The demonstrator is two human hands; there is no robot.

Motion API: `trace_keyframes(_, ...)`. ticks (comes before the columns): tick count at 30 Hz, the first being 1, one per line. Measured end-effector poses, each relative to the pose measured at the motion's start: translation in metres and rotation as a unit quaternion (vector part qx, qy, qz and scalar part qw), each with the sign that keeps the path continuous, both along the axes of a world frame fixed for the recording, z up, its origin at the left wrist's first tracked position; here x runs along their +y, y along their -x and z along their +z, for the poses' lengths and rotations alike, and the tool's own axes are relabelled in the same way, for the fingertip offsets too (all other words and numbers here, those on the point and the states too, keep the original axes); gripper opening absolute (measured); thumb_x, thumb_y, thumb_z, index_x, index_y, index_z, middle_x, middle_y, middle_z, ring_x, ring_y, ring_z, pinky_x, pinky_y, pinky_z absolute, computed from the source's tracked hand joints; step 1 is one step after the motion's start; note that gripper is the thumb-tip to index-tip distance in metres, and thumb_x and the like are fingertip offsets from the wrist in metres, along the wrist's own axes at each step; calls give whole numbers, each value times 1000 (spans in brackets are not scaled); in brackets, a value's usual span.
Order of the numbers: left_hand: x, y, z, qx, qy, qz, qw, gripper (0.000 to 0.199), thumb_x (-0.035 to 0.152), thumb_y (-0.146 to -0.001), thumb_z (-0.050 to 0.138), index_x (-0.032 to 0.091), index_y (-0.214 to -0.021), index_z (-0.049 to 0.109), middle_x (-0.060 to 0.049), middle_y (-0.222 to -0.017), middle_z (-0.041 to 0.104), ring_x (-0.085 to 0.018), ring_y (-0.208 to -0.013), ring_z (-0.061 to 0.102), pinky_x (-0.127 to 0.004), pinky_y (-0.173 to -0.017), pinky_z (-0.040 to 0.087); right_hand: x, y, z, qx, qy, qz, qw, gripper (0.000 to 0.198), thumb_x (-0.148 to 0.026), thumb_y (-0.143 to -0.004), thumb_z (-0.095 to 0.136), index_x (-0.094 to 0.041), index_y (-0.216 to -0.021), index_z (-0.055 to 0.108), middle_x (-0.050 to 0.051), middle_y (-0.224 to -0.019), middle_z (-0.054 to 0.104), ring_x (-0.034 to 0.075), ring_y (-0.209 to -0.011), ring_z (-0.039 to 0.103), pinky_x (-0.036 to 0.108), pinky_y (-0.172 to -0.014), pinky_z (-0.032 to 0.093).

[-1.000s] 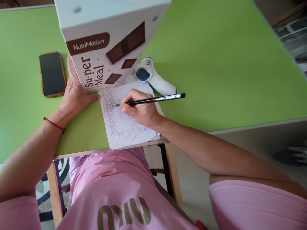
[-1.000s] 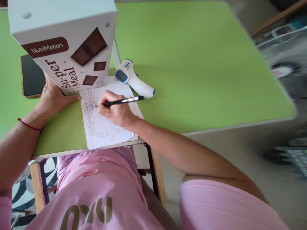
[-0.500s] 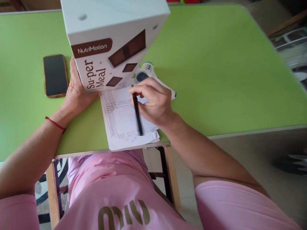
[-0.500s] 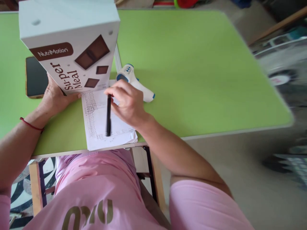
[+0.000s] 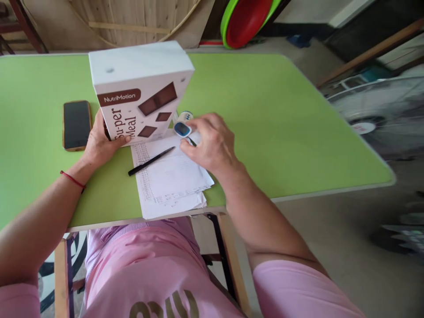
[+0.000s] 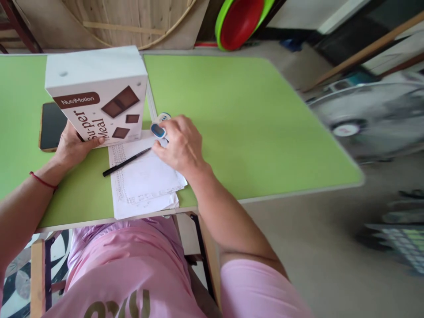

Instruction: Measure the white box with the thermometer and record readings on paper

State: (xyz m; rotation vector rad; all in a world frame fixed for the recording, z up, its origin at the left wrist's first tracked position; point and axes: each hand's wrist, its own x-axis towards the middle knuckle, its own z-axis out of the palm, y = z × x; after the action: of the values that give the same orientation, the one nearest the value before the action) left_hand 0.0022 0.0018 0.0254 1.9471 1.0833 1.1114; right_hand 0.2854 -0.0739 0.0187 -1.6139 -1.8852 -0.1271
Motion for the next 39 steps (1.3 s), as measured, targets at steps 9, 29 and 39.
trace_keyframes(9, -11, -4, 11, -61, 49, 27, 997, 66, 59, -64, 87, 25, -114, 58, -9, -119, 68, -36, -112, 66, -48, -90, 58, 15, -19, 0, 105, 109, -124, 981, 25, -33, -64, 77, -23, -70, 55, 0, -64, 51, 18, -60, 49, 40, -61, 49)
trace_keyframes(29, -31, -13, 18, -61, 118, 43, 990, 48, 62, -66, 83, 24, -84, 61, -7, -93, 74, -33, -92, 70, -48, -78, 60, -41, 59, 21, 537, 315, 191, 759, 29, -38, -74, 73, -20, -92, 60, -6, -61, 56, 12, -54, 54, 30, -54, 46)
trace_keyframes(39, -26, -9, 19, -8, 115, 12, 993, 56, 67, -66, 80, 22, -94, 61, -6, -104, 75, -28, -95, 71, -37, -78, 58, -37, 69, 19, 596, 345, 209, 694, 41, -39, -66, 84, -21, -94, 60, -5, -69, 62, 12, -54, 61, 31, -54, 54)
